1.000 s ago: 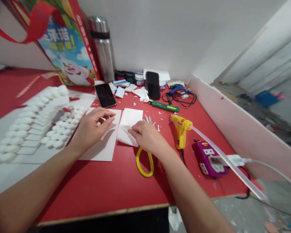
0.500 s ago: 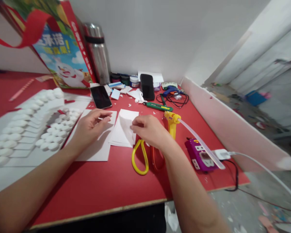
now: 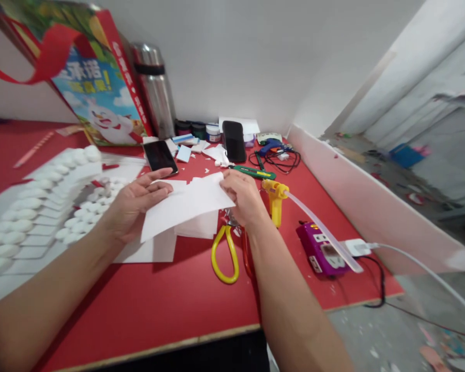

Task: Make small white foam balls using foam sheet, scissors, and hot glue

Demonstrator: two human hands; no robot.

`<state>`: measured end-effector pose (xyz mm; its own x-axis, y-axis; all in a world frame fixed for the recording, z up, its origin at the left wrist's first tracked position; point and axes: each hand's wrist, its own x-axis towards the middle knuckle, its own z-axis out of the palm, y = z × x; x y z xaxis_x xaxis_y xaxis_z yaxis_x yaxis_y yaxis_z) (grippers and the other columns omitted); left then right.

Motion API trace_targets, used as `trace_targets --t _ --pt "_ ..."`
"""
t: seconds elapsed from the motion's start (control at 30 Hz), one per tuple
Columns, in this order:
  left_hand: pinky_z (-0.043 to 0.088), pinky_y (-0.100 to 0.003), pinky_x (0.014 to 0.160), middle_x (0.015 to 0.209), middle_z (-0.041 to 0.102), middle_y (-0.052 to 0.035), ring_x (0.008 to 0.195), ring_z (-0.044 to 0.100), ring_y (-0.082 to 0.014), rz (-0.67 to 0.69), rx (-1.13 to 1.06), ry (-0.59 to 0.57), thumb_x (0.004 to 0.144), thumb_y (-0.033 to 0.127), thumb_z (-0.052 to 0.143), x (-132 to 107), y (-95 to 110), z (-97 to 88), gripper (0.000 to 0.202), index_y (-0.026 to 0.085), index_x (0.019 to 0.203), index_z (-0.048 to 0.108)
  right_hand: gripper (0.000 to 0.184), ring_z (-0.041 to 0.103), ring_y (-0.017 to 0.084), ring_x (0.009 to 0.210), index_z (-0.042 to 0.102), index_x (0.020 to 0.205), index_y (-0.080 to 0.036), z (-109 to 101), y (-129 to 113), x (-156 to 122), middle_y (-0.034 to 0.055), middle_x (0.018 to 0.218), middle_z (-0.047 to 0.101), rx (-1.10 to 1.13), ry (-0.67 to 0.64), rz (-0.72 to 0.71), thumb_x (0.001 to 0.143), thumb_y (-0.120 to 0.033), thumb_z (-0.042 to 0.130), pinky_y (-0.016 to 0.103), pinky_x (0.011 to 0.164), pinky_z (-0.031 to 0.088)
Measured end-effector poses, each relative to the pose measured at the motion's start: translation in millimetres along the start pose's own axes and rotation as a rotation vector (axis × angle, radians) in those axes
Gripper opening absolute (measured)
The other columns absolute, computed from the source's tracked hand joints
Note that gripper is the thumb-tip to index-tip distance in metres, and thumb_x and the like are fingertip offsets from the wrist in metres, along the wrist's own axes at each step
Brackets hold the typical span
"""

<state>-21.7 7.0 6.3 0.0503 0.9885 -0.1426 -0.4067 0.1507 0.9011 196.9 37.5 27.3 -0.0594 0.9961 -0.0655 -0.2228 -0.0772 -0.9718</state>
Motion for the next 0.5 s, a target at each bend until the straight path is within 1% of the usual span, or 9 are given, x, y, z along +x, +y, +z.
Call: trace_targets --t 0.07,0.1,0.2,0.27,0.33,0.4,0.47,0.5 --pt "0.055 -0.021 0.071 0.097 0.075 -0.0029 0.078 0.069 -0.0115 -0.021 0.018 0.03 0.073 0.022 0.088 1 1 0.8 0.057 0.014 0.125 0.066 0.014 0.031 0.006 0.043 0.056 0.058 -0.02 -10 8 0 -0.0069 0.049 0.041 -0.056 0.019 -0.002 0.058 -0.022 0.07 0.023 0.043 0.019" --pt "0.055 -0.021 0.072 0.103 0.075 -0.0044 0.081 0.069 -0.0119 -0.043 0.029 0.033 0.074 0.022 0.088 2 0 0.8 0.058 0.014 0.126 0.066 0.014 0.033 0.006 0.043 0.057 0.059 -0.02 -13 10 0 -0.0064 0.05 0.044 -0.088 0.025 -0.016 0.06 -0.022 0.071 0.023 0.043 0.019" --pt "0.057 -0.024 0.076 0.116 0.074 -0.0079 0.086 0.07 -0.0138 -0.081 0.048 0.017 0.068 0.014 0.089 4 -6 -1.0 0.074 0.016 0.136 0.06 0.018 0.039 0.006 0.045 0.056 0.059 -0.019 -19 11 -3 -0.006 0.051 0.049 -0.188 0.055 -0.095 0.064 -0.021 0.073 0.021 0.044 0.025" --pt "0.058 -0.027 0.079 0.119 0.073 -0.0096 0.089 0.071 -0.0157 -0.049 0.055 0.027 0.066 0.011 0.089 5 -10 -3.7 0.083 0.016 0.142 0.056 0.021 0.046 0.008 0.047 0.057 0.059 -0.019 -20 9 -3 -0.0046 0.053 0.052 -0.243 0.024 -0.088 0.068 -0.024 0.076 0.021 0.046 0.033" --pt "0.059 -0.027 0.077 0.117 0.073 -0.0088 0.089 0.071 -0.0168 0.003 0.084 0.004 0.066 0.012 0.089 6 -12 -6.7 0.087 0.018 0.146 0.053 0.028 0.056 0.011 0.054 0.062 0.062 -0.019 -20 5 -4 -0.0001 0.06 0.061 -0.27 -0.036 -0.032 0.076 -0.037 0.077 0.023 0.05 0.043" --pt "0.058 -0.026 0.074 0.113 0.074 -0.007 0.086 0.071 -0.0171 0.035 0.109 -0.068 0.067 0.014 0.09 5 -13 -8.7 0.091 0.021 0.149 0.051 0.039 0.065 0.016 0.063 0.069 0.071 -0.018 -19 3 -4 0.0062 0.074 0.071 -0.253 -0.056 0.045 0.081 -0.055 0.076 0.025 0.055 0.05" --pt "0.058 -0.025 0.071 0.108 0.073 -0.0057 0.084 0.071 -0.0173 0.038 0.111 -0.159 0.068 0.015 0.09 3 -13 -8.9 0.094 0.024 0.152 0.049 0.049 0.069 0.017 0.069 0.073 0.081 -0.017 -15 3 -5 0.0098 0.085 0.076 -0.224 -0.079 0.122 0.079 -0.066 0.076 0.026 0.057 0.053" --pt "0.058 -0.025 0.071 0.108 0.073 -0.0057 0.085 0.071 -0.0175 0.031 0.104 -0.196 0.068 0.015 0.09 3 -13 -8.5 0.094 0.024 0.153 0.048 0.051 0.069 0.017 0.069 0.073 0.083 -0.018 -13 4 -6 0.0097 0.086 0.076 -0.217 -0.127 0.158 0.078 -0.068 0.077 0.026 0.057 0.053"
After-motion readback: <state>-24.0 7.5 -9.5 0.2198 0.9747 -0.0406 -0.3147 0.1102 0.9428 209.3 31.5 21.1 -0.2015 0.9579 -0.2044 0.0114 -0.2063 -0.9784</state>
